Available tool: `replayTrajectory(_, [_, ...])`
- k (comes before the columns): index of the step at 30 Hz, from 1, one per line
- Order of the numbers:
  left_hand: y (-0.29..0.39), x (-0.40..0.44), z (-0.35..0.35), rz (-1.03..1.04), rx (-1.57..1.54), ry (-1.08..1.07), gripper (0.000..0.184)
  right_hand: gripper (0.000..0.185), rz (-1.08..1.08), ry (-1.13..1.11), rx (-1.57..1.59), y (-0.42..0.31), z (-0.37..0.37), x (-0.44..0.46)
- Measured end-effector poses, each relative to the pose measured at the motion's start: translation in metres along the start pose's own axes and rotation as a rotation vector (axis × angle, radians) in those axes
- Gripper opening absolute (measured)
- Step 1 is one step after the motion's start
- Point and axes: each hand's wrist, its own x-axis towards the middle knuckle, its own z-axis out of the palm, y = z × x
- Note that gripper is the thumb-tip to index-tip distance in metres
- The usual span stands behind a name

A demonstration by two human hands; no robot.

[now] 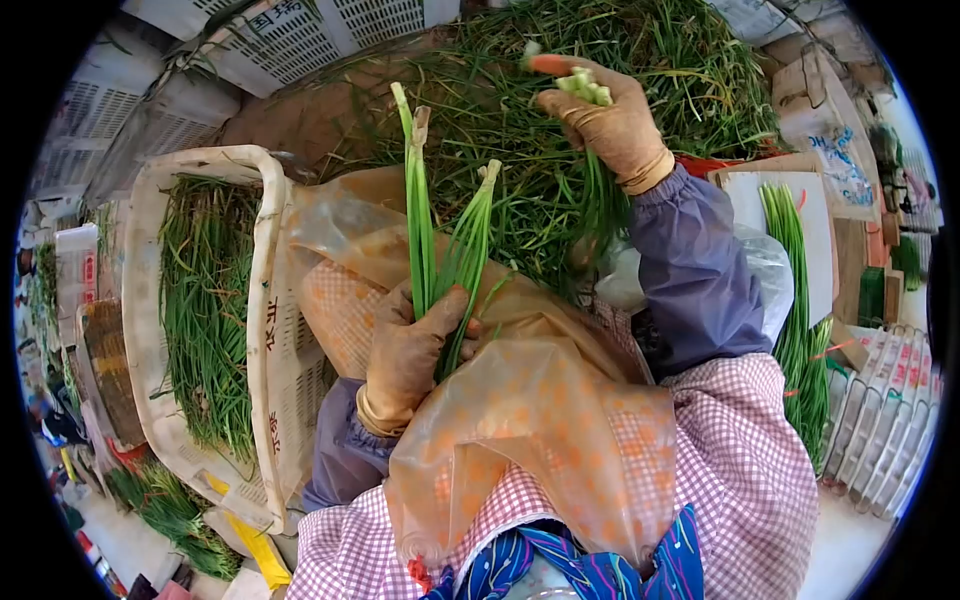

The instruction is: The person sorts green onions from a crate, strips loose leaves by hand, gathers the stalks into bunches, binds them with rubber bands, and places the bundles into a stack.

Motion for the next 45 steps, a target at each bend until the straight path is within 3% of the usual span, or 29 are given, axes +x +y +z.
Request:
replayTrajectory(1, [0.001, 0.000, 0.003, -0.003, 0.034, 0.026, 0.018, 0.021, 0.001, 0.005, -0.003, -0.017, 0.002, -0.003])
replayTrajectory(3, [0.001, 0.001, 0.006, -0.008, 0.067, 0.050, 0.019, 0.024, 0.208, -0.434, -0.024, -0.038, 0.010, -0.007])
replayTrajectory(5, [0.001, 0.001, 0.005, -0.001, 0.103, 0.053, 0.021, 0.021, -0.144, -0.546, -0.131, -0.015, 0.023, -0.004])
replayTrajectory(7, [0.002, 0.001, 0.005, 0.001, 0.125, 0.068, 0.021, 0.017, -0.127, -0.580, -0.369, -0.017, 0.027, -0.004])
replayTrajectory(11, [0.000, 0.002, 0.006, -0.004, 0.077, 0.066, 0.021, 0.011, -0.282, -0.465, -0.665, -0.032, 0.031, -0.010])
replayTrajectory(13, [0.000, 0.001, 0.005, -0.001, 0.055, 0.068, 0.020, 0.011, -0.316, -0.119, -0.838, -0.001, 0.023, 0.007])
replayTrajectory(15, [-0.001, 0.001, 0.002, 0.010, 0.027, 0.075, 0.019, 0.022, -0.280, 0.152, -0.737, 0.023, -0.011, 0.027])
replayTrajectory(17, [-0.002, 0.003, -0.003, 0.017, 0.013, 0.048, 0.018, 0.027, -0.194, 0.171, -0.419, 0.044, -0.035, 0.033])
replayTrajectory(18, [-0.001, 0.003, -0.003, 0.021, 0.010, 0.049, 0.018, 0.027, -0.198, 0.169, -0.418, 0.034, -0.030, 0.028])
replayTrajectory(20, [0.003, 0.005, -0.001, 0.000, -0.022, 0.041, 0.018, 0.030, 0.200, -0.148, 0.045, -0.001, -0.009, -0.004])
replayTrajectory(21, [0.002, 0.006, -0.001, 0.001, -0.019, 0.039, 0.018, 0.041, 0.274, -0.180, 0.278, -0.010, 0.004, -0.016])
replayTrajectory(22, [0.001, 0.007, -0.001, -0.004, -0.043, 0.018, 0.018, 0.045, 0.298, -0.230, 0.394, -0.007, 0.011, -0.022])
replayTrajectory(25, [0.002, 0.004, 0.003, -0.014, -0.062, -0.015, 0.018, 0.033, 0.384, -0.313, 0.613, -0.011, 0.045, -0.039])
replayTrajectory(28, [0.003, 0.003, 0.002, -0.020, -0.082, -0.038, 0.019, 0.022, 0.324, -0.301, 0.613, -0.011, 0.057, -0.043])
replayTrajectory(31, [-0.002, 0.006, -0.003, 0.071, -0.121, -0.034, 0.022, 0.012, 0.087, 0.081, 0.276, -0.012, 0.023, -0.017])
replayTrajectory(33, [-0.006, 0.007, -0.006, 0.161, -0.134, -0.017, 0.023, 0.013, 0.133, 0.341, 0.351, -0.008, -0.023, 0.007])
replayTrajectory(35, [-0.007, 0.009, -0.007, 0.282, 0.070, -0.079, 0.023, 0.014, -0.110, 0.507, 0.306, 0.023, -0.067, 0.026])
replayTrajectory(37, [-0.014, 0.013, -0.007, 0.312, 0.086, -0.097, 0.023, 0.016, -0.083, 0.427, 0.197, -0.011, -0.059, 0.016])
replayTrajectory(39, [-0.015, 0.012, -0.002, 0.326, 0.109, -0.119, 0.022, 0.016, -0.112, 0.132, 0.318, -0.028, -0.026, 0.001])
replayTrajectory(41, [-0.012, 0.008, 0.004, 0.229, 0.115, -0.053, 0.020, 0.016, -0.009, -0.074, 0.294, -0.038, 0.004, -0.013])
replayTrajectory(45, [-0.014, 0.011, 0.000, 0.329, 0.350, -0.016, 0.020, 0.015, 0.157, -0.180, 0.540, -0.036, 0.057, -0.020])
